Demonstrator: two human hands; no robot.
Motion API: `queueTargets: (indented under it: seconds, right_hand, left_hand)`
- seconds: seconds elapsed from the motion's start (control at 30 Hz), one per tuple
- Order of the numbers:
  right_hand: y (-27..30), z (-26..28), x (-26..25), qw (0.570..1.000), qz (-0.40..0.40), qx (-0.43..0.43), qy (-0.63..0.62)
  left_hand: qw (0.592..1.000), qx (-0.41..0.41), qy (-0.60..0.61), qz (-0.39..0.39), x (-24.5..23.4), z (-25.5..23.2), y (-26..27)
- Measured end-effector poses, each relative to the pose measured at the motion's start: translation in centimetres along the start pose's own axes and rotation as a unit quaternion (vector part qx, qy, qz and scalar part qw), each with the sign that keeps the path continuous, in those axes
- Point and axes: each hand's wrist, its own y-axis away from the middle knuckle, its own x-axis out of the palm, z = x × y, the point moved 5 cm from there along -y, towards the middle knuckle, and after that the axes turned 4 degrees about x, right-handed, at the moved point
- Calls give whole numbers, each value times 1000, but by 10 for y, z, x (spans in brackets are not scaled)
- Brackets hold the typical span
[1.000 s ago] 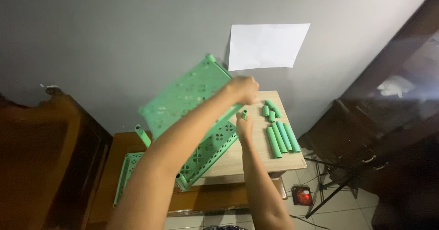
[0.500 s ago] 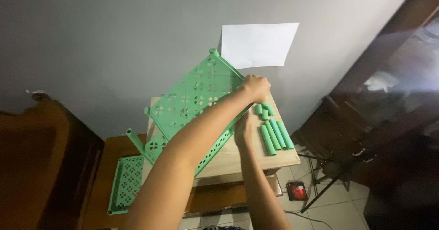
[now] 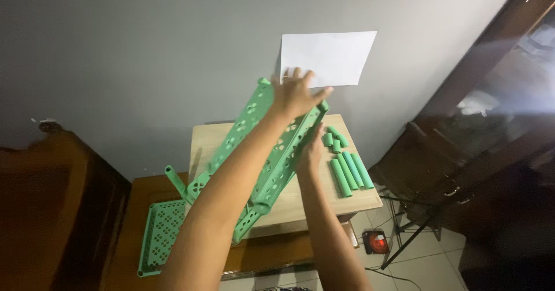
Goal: The person assembles a green plastic stool by inserting cylindrical legs into a perforated seat base. They then stack a second identical seat on top and continue inserting legs to form a two-tier structure.
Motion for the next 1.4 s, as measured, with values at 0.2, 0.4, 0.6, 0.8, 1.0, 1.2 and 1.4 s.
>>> queueTargets:
  seconds: [0.2,0.4,0.6,0.8,1.0,1.2,1.4]
  right_hand:
    - [-14,34,26,995,15,-43,-86]
    - [-28,37,60,993,6,-51,-109]
    - [-53,26,64,991,-27,-22,-127]
    - [-88,24,73,943,258,-57,-200]
    - [-83,-12,50,996,62,57,-3]
    - [-56,-18,51,992,47,28,112]
    - [-35,20,37,956,27,-92,276]
  left_hand:
    - [993,-88,44,68,-14,67,63]
    - [976,-64,49,202,-16,48,103]
    - [978,-12,-74,193,-41,29,114]
    - [999,40,-7,29,-66,36,100]
    - [983,-26,175,-46,-101,86,78]
    - [938,-100,306,-132,-104,132,87]
    - [827,-194,509,-140,-74,177,111]
